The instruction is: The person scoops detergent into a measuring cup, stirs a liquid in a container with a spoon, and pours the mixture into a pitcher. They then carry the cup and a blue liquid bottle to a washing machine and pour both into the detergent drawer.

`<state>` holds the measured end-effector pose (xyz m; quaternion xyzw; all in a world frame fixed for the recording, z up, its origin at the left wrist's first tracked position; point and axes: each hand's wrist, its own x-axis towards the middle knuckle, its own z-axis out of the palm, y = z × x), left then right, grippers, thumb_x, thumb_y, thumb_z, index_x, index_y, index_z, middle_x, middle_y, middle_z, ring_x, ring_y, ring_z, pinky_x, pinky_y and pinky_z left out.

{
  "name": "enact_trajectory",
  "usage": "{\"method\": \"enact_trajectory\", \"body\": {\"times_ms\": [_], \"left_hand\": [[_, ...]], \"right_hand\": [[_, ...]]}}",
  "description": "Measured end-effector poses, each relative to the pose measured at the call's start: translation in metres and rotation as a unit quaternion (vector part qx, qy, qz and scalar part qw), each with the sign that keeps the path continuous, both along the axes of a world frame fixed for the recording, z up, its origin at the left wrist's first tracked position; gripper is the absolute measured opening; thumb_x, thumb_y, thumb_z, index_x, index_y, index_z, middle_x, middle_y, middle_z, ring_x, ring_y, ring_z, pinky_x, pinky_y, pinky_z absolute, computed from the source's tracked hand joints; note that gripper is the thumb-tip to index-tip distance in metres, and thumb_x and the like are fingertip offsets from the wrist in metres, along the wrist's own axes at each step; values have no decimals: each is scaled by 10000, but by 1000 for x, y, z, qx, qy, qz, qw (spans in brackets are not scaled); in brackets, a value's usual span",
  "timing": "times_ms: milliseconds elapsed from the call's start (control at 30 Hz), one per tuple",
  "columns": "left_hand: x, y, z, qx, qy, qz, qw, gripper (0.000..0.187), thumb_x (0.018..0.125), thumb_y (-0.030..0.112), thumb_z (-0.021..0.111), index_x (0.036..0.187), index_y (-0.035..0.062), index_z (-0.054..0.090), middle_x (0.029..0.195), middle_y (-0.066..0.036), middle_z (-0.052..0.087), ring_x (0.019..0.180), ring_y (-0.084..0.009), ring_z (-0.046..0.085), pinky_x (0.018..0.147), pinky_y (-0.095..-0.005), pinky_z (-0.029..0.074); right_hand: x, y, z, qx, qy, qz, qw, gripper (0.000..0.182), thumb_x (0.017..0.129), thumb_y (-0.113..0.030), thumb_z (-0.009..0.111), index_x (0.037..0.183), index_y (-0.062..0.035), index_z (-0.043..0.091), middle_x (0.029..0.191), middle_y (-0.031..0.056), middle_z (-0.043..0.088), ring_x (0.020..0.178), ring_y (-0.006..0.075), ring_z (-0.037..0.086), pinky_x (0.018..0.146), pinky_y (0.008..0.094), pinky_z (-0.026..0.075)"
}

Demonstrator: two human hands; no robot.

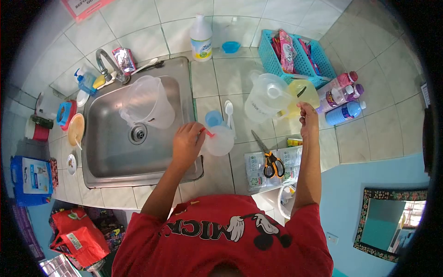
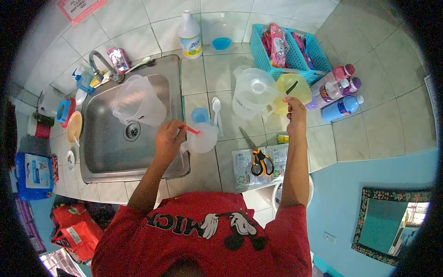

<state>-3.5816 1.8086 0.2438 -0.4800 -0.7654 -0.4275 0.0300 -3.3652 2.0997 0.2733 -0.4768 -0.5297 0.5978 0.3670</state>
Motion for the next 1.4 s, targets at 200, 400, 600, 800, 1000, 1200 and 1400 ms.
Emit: {"method": "enact_trajectory", "body": {"times_ms": [200, 400, 600, 800, 1000, 1200, 1400], "left_hand": [[2, -2, -8, -16, -39, -31, 999, 100, 748, 79, 607, 808, 35, 540, 801, -116, 574, 771, -301, 546, 695, -369, 411], [4, 1, 0, -21, -53, -4, 998, 90, 758, 71, 596, 801, 24, 534, 804, -122, 561, 772, -296, 533, 694, -378, 399], [2, -4, 0, -17, 23, -5, 1000, 96, 767, 90, 604, 798, 32, 533, 732, -103, 559, 730, -301, 538, 693, -371, 400], [6, -4, -10, -8, -74, 31, 997, 99, 762, 84, 608, 800, 36, 530, 711, -101, 568, 713, -291, 548, 669, -381, 403], [3, -8, 3, -10, 23, 16, 1000, 115, 765, 91, 612, 804, 36, 519, 729, -104, 580, 686, -290, 557, 658, -379, 405], [2, -3, -17, 31, -96, 7, 995, 131, 753, 101, 628, 799, 49, 517, 730, -91, 580, 683, -278, 560, 647, -375, 402], [2, -5, 1, 5, 31, 11, 999, 133, 743, 86, 631, 798, 50, 516, 731, -90, 582, 687, -275, 562, 637, -378, 403]], "right_hand": [[1, -2, -8, 4, 7, -25, 1000, 113, 729, -233, 592, 728, -132, 641, 618, -72, 379, 544, 37, 314, 454, 194, 215], [1, -7, -5, -7, 31, -27, 999, 103, 752, -209, 570, 743, -115, 611, 611, -78, 384, 559, 28, 340, 445, 187, 222], [2, -7, -7, -24, 41, -18, 999, 109, 771, -207, 570, 725, -113, 601, 599, -81, 380, 553, 18, 336, 437, 175, 219], [4, -11, -4, -8, 47, -21, 999, 95, 742, -204, 578, 716, -124, 622, 603, -70, 375, 531, 41, 314, 474, 196, 220], [-4, -40, 15, -15, 83, 23, 996, 89, 766, -201, 589, 738, -121, 617, 603, -79, 404, 522, 20, 320, 451, 183, 208], [-13, -89, 13, -62, 61, 85, 993, 102, 775, -186, 570, 737, -102, 613, 589, -74, 400, 514, 24, 311, 450, 181, 208], [-17, -115, -6, -68, 22, 157, 985, 93, 780, -186, 582, 754, -99, 605, 626, -59, 499, 509, 11, 310, 456, 174, 231]]}}
